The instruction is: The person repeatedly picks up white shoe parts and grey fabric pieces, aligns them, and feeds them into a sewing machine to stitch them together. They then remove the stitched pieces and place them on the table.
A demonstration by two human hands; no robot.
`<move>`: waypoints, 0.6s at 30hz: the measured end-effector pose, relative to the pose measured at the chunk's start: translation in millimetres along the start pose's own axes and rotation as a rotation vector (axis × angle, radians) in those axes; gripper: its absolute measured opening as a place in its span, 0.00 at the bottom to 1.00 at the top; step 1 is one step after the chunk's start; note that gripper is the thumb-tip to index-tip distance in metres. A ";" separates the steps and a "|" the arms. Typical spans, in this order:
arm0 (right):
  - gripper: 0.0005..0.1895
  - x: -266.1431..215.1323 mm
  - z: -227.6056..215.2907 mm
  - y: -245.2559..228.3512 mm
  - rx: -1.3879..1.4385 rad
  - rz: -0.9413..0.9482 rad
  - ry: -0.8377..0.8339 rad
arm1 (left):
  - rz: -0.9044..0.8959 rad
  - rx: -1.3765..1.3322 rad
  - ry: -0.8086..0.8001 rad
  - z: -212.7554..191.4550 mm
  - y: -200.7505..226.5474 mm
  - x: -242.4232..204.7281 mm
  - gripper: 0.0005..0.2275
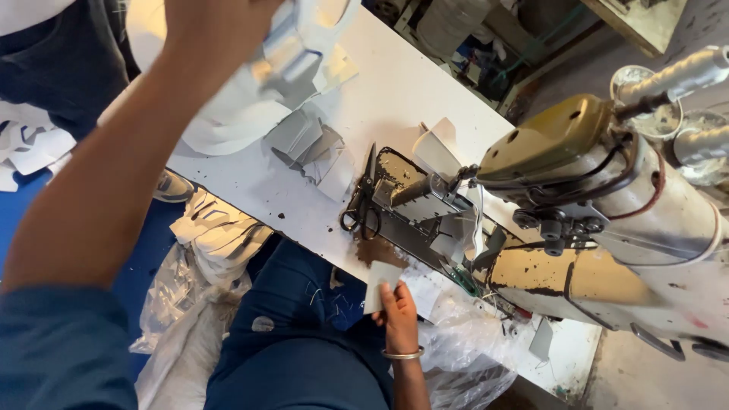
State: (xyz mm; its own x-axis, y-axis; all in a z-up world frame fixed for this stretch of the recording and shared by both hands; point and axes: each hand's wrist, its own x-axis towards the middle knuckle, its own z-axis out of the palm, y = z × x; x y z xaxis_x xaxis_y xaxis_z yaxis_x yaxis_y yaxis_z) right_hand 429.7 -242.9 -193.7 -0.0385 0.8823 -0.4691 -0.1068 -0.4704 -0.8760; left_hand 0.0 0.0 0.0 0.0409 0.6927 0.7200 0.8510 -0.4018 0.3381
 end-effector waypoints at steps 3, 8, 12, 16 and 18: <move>0.13 8.9 -28.3 16.8 0.067 -0.053 0.064 | -0.141 -0.314 -0.091 -56.9 88.6 -31.1 0.14; 0.10 14.2 -76.4 33.1 0.158 -0.161 0.272 | -0.720 -1.251 -0.215 10.8 127.6 -197.1 0.13; 0.09 12.6 -105.8 36.5 0.314 -0.315 0.404 | -1.292 -1.439 -0.158 56.6 173.8 -269.3 0.24; 0.10 3.1 -104.2 23.8 0.235 -0.294 0.563 | -1.263 -1.313 -0.186 83.9 183.5 -305.9 0.21; 0.10 5.2 -98.7 26.9 0.209 -0.274 0.569 | -1.319 -1.343 -0.238 91.9 175.7 -304.7 0.16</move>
State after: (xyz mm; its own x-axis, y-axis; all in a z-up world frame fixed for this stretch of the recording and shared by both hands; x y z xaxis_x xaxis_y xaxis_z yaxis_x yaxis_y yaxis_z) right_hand 524.7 -252.6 -230.9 0.5415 0.7966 -0.2687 -0.2307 -0.1666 -0.9587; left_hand 185.2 -226.6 -215.7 -0.0437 0.9139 -0.4035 -0.5145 0.3256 0.7933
